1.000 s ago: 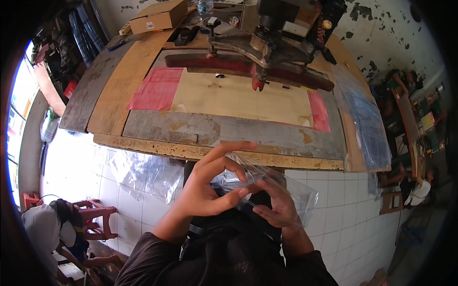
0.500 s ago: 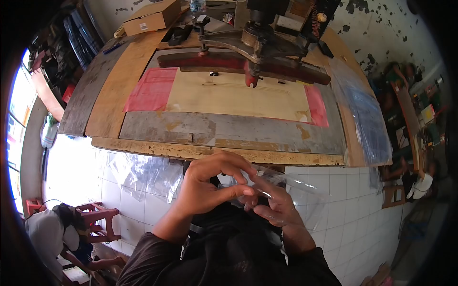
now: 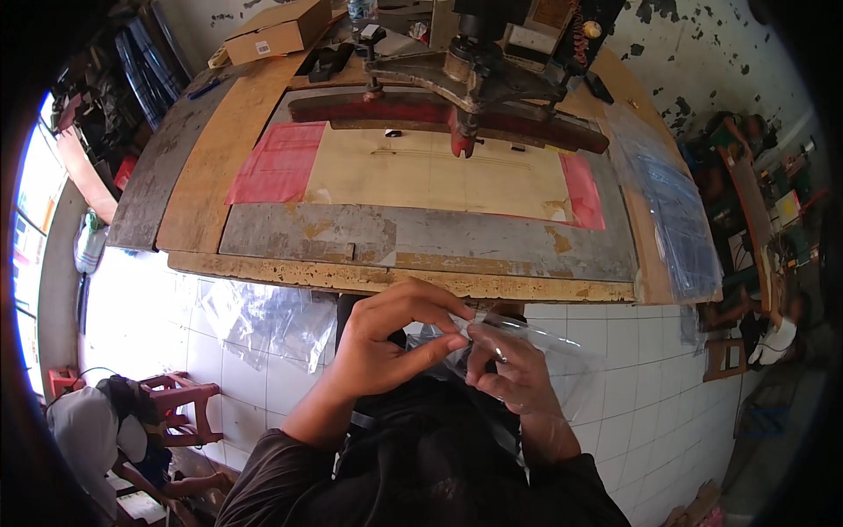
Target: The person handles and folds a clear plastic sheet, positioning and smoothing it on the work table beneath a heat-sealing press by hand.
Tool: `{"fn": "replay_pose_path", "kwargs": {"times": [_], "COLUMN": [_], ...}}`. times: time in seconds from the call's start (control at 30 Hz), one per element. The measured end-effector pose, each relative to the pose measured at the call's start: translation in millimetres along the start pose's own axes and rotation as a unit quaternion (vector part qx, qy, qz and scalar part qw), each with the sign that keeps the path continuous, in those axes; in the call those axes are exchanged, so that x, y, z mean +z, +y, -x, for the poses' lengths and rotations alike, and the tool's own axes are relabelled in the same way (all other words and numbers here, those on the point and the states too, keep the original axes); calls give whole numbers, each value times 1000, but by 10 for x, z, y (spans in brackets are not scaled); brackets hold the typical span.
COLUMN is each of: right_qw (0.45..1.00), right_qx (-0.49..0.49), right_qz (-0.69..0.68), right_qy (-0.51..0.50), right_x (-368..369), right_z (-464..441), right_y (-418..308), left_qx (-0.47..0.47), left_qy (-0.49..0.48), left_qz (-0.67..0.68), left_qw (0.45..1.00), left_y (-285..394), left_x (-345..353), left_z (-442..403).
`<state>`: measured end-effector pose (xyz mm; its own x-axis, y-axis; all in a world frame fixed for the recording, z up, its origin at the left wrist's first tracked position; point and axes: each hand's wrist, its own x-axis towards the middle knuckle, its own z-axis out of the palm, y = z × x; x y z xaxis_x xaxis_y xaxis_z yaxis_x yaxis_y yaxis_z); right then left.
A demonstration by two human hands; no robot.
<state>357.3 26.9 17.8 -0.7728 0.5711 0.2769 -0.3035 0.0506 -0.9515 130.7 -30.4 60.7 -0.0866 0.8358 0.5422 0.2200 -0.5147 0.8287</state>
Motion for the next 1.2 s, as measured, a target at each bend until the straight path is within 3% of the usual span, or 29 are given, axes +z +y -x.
{"fn": "replay_pose_path", "kwargs": {"times": [0.13, 0.2, 0.27, 0.33, 0.37, 0.43, 0.47, 0.57, 0.63, 0.73, 0.83, 0.87, 0.9, 0.93, 1.0, 1.03, 1.07, 1.1, 1.13, 1.2], "right_qw": [999, 989, 990, 983, 983, 982, 982, 967, 960, 955, 954, 979, 951, 951, 928, 928, 982, 1000, 1000, 966], "right_qx": [-44, -5, 0, 35, 35, 56, 56, -57, -89, -116, -72, 58, 182, 182, 306, 306, 162, 10, 10, -106], "right_qz": [10, -141, -143, -178, -178, -181, -181, -227, -233, -225, -187, 2, 193, 194, 210, 211, 98, -18, -16, 110], "right_qy": [17, 32, 21, 20, 21, 22, 23, 97, 130, 157, 224, 197, 159, 157, 25, 26, 21, 16, 20, 210], "right_x": [-58, -109, -187, -202, -216, -253, -278, -391, -414, -620, -891, -968, -1023, -1044, -1077, -1171, -1282, -1326, -1214, -917], "right_z": [30, 88, 153, 168, 167, 155, 152, 172, 185, 350, 599, 722, 822, 895, 1033, 1125, 1233, 1303, 1215, 899], "right_y": [50, 69, 155, 166, 172, 182, 202, 302, 211, 139, -117, -297, -469, -650, -930, -883, -779, -732, -739, -613], "left_qx": [6, 2, -2, -95, -95, -98, -99, -45, -108, -166, -125, -125, -97, -69, -35, 0, 0, -10, -18, -5], "left_qy": [16, 31, 45, 114, 114, 34, 34, 44, 105, 119, 138, 141, 126, 111, 101, 88, 86, 86, 85, 64], "left_qz": [12, 27, 43, 191, 192, 11, 12, -29, 70, 43, -17, -18, -38, -59, -66, -72, -70, -49, -28, -38], "left_qw": [1000, 999, 998, 970, 970, 995, 994, 998, 986, 978, 982, 982, 987, 990, 992, 993, 994, 995, 996, 997], "left_y": [-51, -104, -105, -70, -78, -109, -139, -252, -276, -183, -169, -161, -157, -160, -199, -216, -215, -207, -200, -189], "left_x": [-29, -77, -68, 2, -20, -108, -132, -166, -166, -167, -205, -212, -214, -214, -211, -195, -153, -95, -40, 52], "left_z": [30, 45, 50, 71, 66, 47, 49, 68, 90, 73, 43, 32, 15, -2, -39, -53, -54, -54, -61, -93]}}
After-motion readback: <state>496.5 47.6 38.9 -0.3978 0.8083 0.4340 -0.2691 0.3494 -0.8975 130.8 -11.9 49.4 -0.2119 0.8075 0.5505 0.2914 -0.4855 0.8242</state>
